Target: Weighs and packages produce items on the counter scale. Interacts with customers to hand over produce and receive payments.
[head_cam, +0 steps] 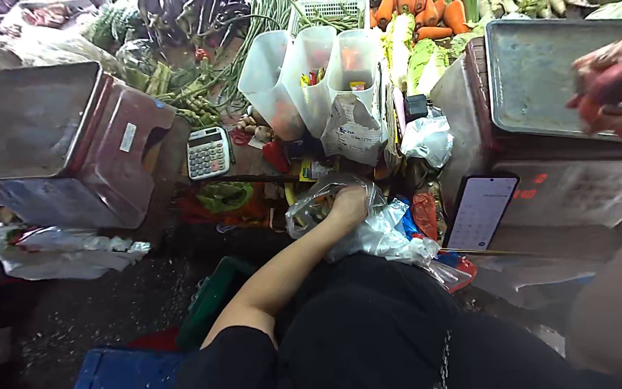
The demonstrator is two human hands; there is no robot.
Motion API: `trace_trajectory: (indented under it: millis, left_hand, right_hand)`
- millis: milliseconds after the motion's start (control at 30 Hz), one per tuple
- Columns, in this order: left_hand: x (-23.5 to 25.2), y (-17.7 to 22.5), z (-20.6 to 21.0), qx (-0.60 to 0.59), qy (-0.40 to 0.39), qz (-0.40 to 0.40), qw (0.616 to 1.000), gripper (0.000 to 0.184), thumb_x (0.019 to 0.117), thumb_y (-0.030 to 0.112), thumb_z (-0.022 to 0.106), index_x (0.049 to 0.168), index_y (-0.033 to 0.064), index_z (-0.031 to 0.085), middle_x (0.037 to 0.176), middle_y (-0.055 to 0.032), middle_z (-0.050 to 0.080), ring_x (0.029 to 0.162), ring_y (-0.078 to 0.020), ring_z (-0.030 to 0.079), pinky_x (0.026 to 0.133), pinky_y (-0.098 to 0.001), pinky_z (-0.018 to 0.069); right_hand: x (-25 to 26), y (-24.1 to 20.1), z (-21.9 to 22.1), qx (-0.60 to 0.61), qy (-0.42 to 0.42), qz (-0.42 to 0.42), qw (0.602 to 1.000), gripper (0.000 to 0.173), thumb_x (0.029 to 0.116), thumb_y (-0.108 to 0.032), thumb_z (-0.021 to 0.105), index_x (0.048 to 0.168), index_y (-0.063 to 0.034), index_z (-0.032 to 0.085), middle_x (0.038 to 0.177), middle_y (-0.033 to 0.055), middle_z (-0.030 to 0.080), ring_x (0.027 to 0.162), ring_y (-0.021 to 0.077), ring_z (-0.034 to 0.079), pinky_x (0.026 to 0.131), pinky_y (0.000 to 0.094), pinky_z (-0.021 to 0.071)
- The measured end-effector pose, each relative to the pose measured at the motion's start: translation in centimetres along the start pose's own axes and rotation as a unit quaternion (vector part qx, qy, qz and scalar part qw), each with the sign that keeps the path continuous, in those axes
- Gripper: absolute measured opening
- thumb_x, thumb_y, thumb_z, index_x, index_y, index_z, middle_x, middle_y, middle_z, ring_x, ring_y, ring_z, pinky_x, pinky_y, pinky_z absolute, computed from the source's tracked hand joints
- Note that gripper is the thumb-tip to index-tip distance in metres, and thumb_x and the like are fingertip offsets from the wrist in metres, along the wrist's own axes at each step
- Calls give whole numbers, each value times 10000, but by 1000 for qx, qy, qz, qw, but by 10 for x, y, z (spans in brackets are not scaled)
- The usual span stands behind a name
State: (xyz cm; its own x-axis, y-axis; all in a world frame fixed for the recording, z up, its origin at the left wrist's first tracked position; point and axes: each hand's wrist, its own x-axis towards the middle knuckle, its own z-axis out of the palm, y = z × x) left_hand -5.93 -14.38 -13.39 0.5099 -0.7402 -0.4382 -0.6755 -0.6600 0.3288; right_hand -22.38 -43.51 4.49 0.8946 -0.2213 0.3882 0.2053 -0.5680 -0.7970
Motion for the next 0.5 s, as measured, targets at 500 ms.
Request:
trace_trajectory:
  millis: [500]
  left_hand:
    - [-16, -70, -46, -47, -12, -205, 978, 408, 1001, 341, 572, 1181, -7, 688, 1232, -264, 671, 1193, -448, 631, 967, -682, 480]
  right_hand:
    - [-2, 5, 265, 356, -183, 505, 765, 327, 1036, -395, 551, 1234, -151, 641, 903, 45, 631, 695, 134, 611, 611, 283, 532]
